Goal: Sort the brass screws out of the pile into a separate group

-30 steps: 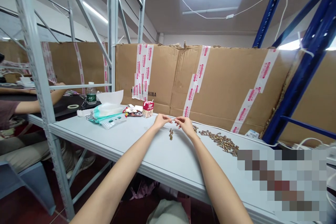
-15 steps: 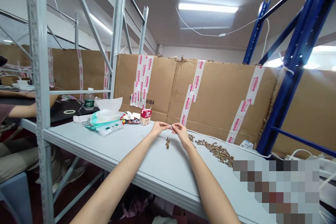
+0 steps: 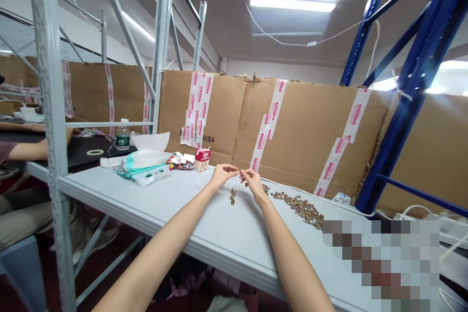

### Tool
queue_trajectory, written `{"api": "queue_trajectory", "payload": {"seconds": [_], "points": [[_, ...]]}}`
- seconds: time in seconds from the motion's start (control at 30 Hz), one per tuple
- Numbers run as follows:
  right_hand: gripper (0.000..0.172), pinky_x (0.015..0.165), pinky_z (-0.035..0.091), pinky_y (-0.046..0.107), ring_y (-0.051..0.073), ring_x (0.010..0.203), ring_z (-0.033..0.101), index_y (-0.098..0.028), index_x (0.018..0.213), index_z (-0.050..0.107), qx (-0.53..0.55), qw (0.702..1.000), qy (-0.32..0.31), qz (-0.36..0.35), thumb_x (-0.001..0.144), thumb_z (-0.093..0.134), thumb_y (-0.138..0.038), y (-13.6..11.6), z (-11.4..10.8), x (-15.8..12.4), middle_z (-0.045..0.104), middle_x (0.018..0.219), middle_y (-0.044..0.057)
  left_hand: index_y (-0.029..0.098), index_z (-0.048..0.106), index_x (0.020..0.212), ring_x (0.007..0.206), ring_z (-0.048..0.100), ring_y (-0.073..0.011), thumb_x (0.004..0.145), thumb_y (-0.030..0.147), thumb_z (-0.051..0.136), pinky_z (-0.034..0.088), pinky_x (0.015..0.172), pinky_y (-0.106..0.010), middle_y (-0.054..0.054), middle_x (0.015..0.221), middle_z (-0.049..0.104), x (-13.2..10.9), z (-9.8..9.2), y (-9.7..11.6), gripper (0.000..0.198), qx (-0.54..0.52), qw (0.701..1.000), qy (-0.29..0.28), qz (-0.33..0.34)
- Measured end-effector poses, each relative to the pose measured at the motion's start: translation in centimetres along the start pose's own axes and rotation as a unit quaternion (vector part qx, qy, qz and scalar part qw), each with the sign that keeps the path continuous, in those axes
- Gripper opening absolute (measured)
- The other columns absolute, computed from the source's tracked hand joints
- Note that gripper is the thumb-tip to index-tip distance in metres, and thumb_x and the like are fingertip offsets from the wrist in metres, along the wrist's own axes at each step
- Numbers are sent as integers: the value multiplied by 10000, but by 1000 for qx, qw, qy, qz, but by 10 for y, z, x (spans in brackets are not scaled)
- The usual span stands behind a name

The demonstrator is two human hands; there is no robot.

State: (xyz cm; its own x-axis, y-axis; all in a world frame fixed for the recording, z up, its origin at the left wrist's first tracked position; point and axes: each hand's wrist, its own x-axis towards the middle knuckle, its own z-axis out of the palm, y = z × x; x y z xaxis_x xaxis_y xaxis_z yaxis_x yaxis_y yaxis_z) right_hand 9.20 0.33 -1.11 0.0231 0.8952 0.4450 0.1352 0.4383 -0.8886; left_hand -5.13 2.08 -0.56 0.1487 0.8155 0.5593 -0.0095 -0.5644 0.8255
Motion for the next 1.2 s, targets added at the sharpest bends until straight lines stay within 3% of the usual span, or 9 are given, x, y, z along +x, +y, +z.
{"api": "queue_trajectory", "payload": {"seconds": [0.23, 0.5, 0.77, 0.93, 1.2], "points": [[389, 421, 286, 210, 78, 448, 376, -180, 654, 440, -52, 996, -54, -58, 759, 443, -555, 6, 2, 1, 437, 537, -33, 130, 692, 727, 664, 554, -144, 613, 322, 673, 401, 629, -257, -77, 743, 686, 2, -1, -3, 224, 77, 996, 0, 44], [446, 402, 124, 216, 47, 409, 167, -193, 551, 318, 37, 994, -96, 40, 707, 508, -564, -4, 1, -1, 206, 489, -77, 154, 706, 750, 645, 538, -140, 637, 306, 644, 393, 626, -259, -66, 757, 694, -3, -1, 6, 199, 130, 989, -14, 72], [430, 403, 127, 214, 57, 404, 165, -197, 589, 338, 64, 989, -127, 46, 726, 476, -580, -7, 4, -1, 221, 479, -79, 141, 700, 740, 684, 576, -165, 590, 332, 690, 402, 632, -271, -80, 752, 691, 2, -3, 1, 243, 64, 997, 12, 42], [386, 410, 156, 210, 61, 431, 197, -188, 688, 410, 107, 972, -204, 49, 758, 451, -566, -11, 3, -5, 274, 528, -64, 138, 692, 717, 667, 557, -149, 580, 339, 699, 407, 637, -267, -63, 726, 681, 4, -4, 1, 243, 67, 996, 33, 53], [432, 422, 60, 225, 56, 434, 82, -199, 589, 292, 126, 965, -224, 54, 734, 484, -558, -14, -1, -4, 151, 523, -78, 146, 700, 705, 608, 511, -129, 591, 336, 693, 382, 596, -256, -52, 699, 679, 4, -4, 7, 222, 84, 994, 10, 74]]}}
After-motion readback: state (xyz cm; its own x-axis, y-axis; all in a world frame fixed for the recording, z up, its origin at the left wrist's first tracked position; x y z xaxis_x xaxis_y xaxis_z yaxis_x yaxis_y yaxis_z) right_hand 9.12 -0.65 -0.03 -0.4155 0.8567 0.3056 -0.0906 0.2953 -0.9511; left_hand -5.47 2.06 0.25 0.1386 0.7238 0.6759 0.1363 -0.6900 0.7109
